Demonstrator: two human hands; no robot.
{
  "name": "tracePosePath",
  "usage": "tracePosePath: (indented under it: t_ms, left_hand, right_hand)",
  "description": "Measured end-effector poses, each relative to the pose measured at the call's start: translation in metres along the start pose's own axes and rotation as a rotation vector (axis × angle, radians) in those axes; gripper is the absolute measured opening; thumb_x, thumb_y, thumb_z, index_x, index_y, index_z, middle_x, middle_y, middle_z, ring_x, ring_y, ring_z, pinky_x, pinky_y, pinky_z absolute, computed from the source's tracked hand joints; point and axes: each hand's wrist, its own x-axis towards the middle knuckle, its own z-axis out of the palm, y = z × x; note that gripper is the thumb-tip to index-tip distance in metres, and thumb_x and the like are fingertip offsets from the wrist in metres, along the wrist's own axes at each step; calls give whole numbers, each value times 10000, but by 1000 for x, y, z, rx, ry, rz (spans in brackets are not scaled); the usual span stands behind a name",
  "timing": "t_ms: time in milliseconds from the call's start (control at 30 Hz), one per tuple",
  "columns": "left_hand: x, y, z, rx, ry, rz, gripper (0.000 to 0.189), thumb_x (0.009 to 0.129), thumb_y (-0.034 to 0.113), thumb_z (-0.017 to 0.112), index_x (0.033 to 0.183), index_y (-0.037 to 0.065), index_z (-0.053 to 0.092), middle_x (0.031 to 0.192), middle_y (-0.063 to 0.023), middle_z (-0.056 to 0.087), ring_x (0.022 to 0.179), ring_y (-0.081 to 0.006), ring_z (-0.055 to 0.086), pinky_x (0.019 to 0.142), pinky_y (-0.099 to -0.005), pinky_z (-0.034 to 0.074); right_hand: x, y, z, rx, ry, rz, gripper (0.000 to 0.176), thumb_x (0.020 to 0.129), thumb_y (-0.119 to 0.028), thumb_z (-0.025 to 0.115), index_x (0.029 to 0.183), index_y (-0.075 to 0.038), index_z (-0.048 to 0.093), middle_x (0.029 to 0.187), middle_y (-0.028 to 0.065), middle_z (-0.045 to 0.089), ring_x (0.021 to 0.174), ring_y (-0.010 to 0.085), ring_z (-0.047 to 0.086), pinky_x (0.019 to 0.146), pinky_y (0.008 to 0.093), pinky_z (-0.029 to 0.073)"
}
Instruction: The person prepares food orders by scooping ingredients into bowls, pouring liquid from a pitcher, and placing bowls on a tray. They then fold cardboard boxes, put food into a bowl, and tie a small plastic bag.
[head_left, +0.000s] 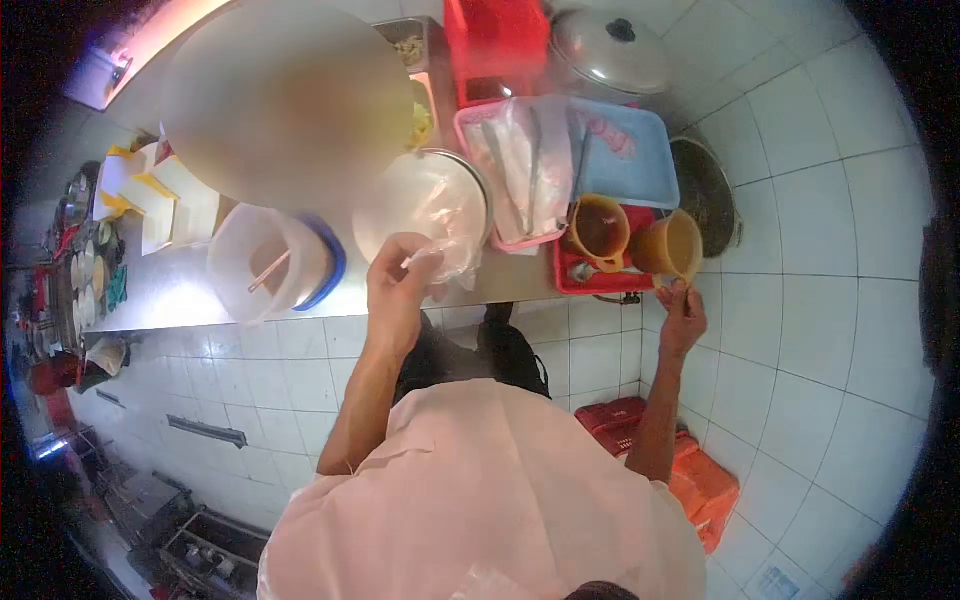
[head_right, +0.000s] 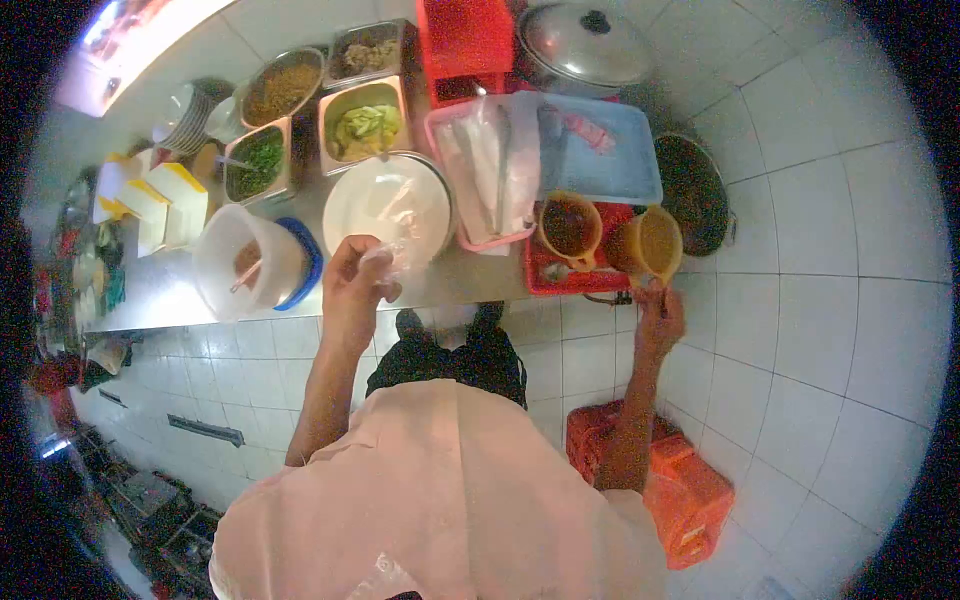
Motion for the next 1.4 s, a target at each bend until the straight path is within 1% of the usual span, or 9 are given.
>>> tracePosePath:
  t_ms: [300, 400, 500, 533, 567, 633, 700, 1033, 1400]
  left_hand:
    - [-8, 24, -42, -186, -226, 130, 253, 820, -86, 512, 1031, 49, 550, 978, -25, 560, 890, -128, 565, 667, -241, 482]
    - [-10, 21, -52, -56, -175, 159, 323, 852, -22, 549, 1169, 32, 516, 1066, -65, 585, 991, -176, 577, 768, -278, 511]
    - [9, -4, -54, -109, -107, 184, 231, 945, 86, 594, 1167, 38, 550, 1077, -77, 617, 938, -161, 622, 792, -287, 536]
    - [16, -18, -51, 66, -42, 433, 98, 928, 54, 612, 1024, 50, 592, 943, -49, 617, 868, -156, 613, 717, -297, 543]
    - [38, -51, -46, 116, 53, 479, 33, 890, 62, 621, 915, 58, 600, 873, -84, 597, 781, -186, 609, 647, -339, 534]
    - [34, -38, -29, 117, 106, 421, 191, 883, 158, 651, 1024, 32, 622, 926, -157, 632, 844, -289, 622, 739, -380, 512]
    - [46, -41, -22, 206, 90, 616, 167, 850, 122, 690, 887, 29, 557, 762, -78, 524, 724, -205, 538, 620, -339, 453]
    - [51, -31, -44, 129, 372, 868, 263, 898, 178, 614, 775, 34, 432, 733, -70, 406, 637, -211, 435, 581, -324, 364]
    - [60, -5, -76, 153, 197, 814, 197, 897, 180, 604, 842, 42, 473, 783, -105, 437, 698, -255, 474, 643, -341, 395]
  right_hand:
    - [-33, 25, 58, -563, 150, -374, 276, 970, -277, 595, 978, -11, 668, 813, 120, 634, 696, 218, 603, 643, 343, 480]
    - [-47, 1, 43, -478, 11, 19, 346, 935, -348, 623, 1028, -20, 681, 846, 140, 657, 780, 279, 616, 730, 385, 493]
    - [-55, 30, 58, -607, 617, -181, 382, 864, -258, 707, 1124, -5, 587, 1102, 167, 592, 1088, 299, 540, 867, 417, 456]
    - [-76, -29, 81, -423, 573, -245, 246, 819, -143, 709, 1008, -24, 606, 999, 157, 618, 988, 266, 591, 817, 389, 477]
    - [-97, -90, 119, -187, 545, -377, 218, 801, -332, 681, 806, -121, 626, 698, 126, 619, 690, 244, 596, 693, 404, 501]
    - [-74, -71, 124, 330, -926, -233, 476, 956, -313, 603, 1361, -91, 487, 1099, 126, 639, 884, 254, 629, 779, 396, 505]
    - [-145, -140, 212, 117, -472, -153, 520, 952, -348, 612, 1378, -98, 446, 1115, 106, 618, 933, 230, 616, 802, 378, 498]
    - [-158, -167, 301, -99, -556, -183, 485, 961, -397, 590, 1301, -64, 498, 975, 98, 572, 892, 203, 567, 800, 359, 460]
    - [-152, -182, 328, -405, -252, -744, 305, 960, -331, 603, 989, -45, 502, 757, 35, 443, 631, 132, 422, 570, 279, 384]
